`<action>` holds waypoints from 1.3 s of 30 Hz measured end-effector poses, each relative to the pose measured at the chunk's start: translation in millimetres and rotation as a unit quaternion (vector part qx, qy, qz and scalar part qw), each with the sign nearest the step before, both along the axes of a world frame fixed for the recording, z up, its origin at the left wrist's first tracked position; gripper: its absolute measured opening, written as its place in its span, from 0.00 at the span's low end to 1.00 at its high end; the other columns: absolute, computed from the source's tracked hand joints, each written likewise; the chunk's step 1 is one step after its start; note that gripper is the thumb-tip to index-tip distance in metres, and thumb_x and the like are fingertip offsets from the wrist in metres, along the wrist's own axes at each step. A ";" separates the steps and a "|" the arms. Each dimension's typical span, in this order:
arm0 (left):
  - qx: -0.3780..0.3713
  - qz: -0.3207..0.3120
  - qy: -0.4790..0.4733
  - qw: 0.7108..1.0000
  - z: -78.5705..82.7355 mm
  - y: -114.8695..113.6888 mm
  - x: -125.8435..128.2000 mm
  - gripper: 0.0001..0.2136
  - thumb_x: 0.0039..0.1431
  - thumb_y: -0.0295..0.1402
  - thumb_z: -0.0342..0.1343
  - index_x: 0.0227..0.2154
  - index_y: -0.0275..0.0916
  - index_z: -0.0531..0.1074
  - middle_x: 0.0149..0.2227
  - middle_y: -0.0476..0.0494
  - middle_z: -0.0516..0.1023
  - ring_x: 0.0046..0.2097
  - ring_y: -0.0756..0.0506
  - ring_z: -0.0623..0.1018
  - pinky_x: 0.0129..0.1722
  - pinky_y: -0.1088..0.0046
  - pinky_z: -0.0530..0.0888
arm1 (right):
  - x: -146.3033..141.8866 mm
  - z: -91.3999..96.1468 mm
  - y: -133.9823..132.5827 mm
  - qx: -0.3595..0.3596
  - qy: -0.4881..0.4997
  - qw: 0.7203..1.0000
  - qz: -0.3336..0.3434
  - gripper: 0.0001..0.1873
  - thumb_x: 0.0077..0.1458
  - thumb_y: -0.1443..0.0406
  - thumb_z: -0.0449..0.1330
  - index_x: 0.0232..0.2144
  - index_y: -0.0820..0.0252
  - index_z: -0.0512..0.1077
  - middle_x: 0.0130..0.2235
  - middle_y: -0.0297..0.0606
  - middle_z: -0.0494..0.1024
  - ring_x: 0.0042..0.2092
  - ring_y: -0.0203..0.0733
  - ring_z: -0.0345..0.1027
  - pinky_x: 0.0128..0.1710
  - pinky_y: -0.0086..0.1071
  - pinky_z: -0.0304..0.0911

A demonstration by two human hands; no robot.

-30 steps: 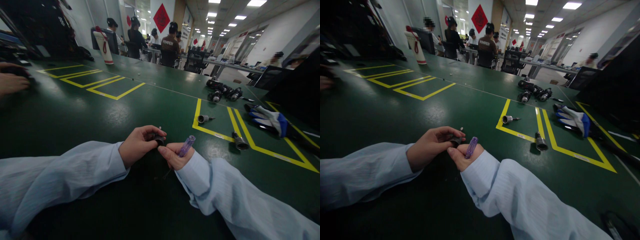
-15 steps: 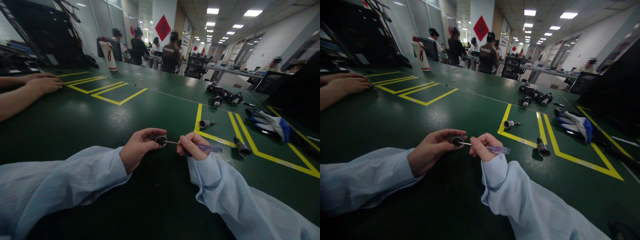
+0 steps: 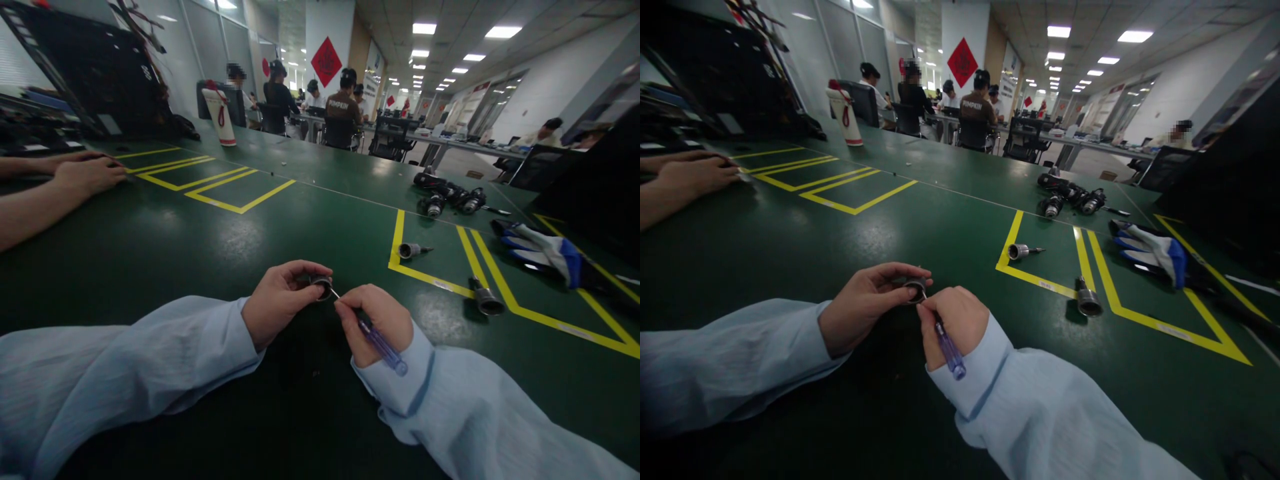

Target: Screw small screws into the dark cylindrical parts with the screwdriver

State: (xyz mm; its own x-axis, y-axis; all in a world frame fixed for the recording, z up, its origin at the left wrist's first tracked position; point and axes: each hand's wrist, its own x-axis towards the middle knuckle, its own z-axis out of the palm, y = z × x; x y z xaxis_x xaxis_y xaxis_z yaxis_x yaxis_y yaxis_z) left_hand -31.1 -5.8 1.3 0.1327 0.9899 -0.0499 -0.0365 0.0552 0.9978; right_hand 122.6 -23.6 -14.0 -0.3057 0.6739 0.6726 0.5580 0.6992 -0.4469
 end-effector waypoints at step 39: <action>0.026 -0.006 0.072 0.997 -0.5 2.3 -0.6 0.11 0.40 0.26 0.59 0.31 0.33 0.73 0.32 0.43 0.78 0.36 0.45 0.77 0.40 0.67 0.72 | 1.5 8.6 -0.2 -0.410 0.240 0.873 0.109 0.16 0.50 0.61 0.50 0.13 0.59 0.62 0.11 0.30 0.65 0.14 0.31 0.57 0.15 0.26 0.52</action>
State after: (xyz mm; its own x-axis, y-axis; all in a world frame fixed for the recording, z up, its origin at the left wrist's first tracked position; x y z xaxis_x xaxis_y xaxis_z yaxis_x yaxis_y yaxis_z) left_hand -31.8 -3.6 0.8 0.1388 0.9902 -0.0171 0.1081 0.0020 0.9941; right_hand 124.0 -23.8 -5.3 -0.3021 0.9502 0.0764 0.0630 0.0999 -0.9930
